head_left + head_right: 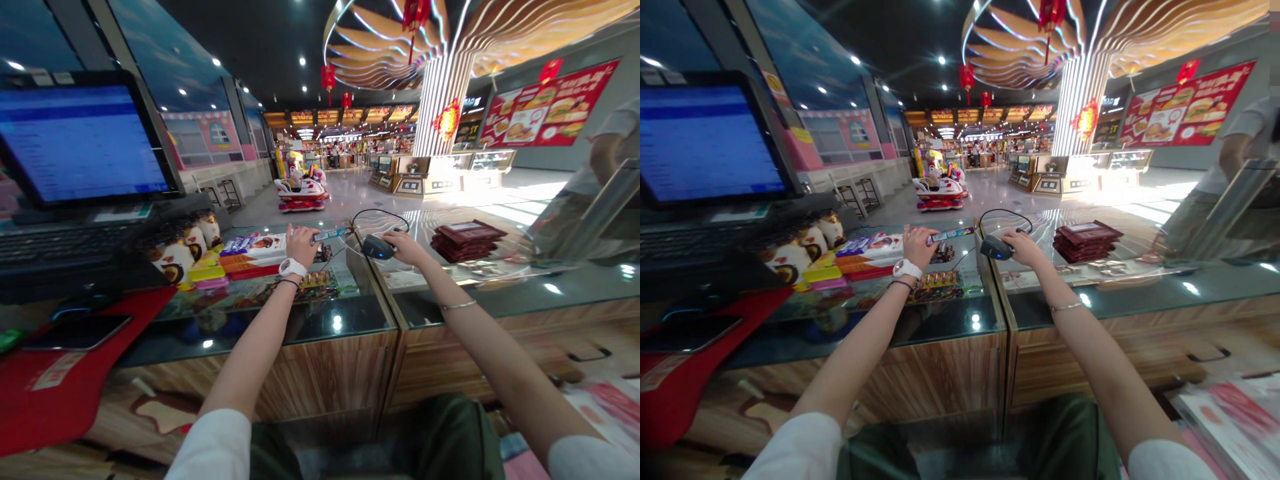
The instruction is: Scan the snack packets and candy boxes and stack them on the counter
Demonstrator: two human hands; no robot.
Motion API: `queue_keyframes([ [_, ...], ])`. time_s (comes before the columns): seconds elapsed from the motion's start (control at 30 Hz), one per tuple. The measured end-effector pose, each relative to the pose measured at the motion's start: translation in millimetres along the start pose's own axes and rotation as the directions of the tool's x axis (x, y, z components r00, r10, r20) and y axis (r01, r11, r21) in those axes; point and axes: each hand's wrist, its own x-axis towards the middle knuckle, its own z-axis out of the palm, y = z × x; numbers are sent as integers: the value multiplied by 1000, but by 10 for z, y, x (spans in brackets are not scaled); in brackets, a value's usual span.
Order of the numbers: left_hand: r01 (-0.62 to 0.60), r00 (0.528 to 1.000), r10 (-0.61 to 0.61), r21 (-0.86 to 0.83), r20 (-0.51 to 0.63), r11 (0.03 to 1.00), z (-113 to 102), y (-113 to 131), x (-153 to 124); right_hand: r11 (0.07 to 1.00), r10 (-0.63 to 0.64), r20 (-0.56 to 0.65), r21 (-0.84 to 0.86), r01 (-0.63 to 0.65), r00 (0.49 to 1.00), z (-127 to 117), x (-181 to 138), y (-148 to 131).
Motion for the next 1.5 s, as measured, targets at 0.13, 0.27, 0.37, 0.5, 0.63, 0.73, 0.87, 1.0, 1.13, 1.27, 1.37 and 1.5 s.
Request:
queue_keyframes([
  [0.13, -9, 1000, 9, 1, 4, 1000, 13, -7, 8, 1000, 19, 49, 13, -20, 999, 15, -16, 52],
  [0.27, -13, 1000, 13, 2, 4, 1000, 16, -10, 12, 999, 15, 64, 41, -18, 998, 31, -23, 77],
  [0.37, -16, 1000, 16, 0, 10, 1000, 10, -9, 11, 998, 46, 60, 38, -48, 997, 55, -25, 97],
  [0.5, -19, 1000, 19, 8, 24, 1000, 5, -11, 4, 993, 73, 43, 90, -77, 996, 97, -29, 121],
  [0.63, -41, 999, 41, 8, 16, 999, -16, 6, -8, 978, 142, -6, 154, -139, 990, 69, -24, 115],
  [0.73, -75, 997, 75, 4, 15, 997, -49, 41, -8, 962, 191, -233, 238, -135, 954, -8, 13, 21],
  [0.87, -119, 992, 120, -19, 49, 993, -92, 119, 3, 943, 79, -432, 325, 73, 898, -59, 90, -244],
  [1.0, -154, 986, 157, -46, 59, 987, -98, 248, -14, 934, 0, -404, 327, 144, 915, -25, 130, -450],
  [1.13, -179, 981, 184, -75, 69, 981, -90, 385, -54, 926, -15, -374, 344, 154, 927, -31, 120, -487],
  [1.27, -200, 975, 205, -63, 84, 978, -156, 385, -31, 909, -29, -389, 374, 186, 921, -45, 162, -481],
  [1.37, -226, 968, 229, -36, 101, 973, -263, 264, 17, 912, -8, -385, 376, 165, 923, -6, 282, -511],
  [1.5, -187, 973, 183, 11, 141, 982, -385, 73, 20, 922, -12, -335, 361, 140, 942, 112, 555, -625],
])
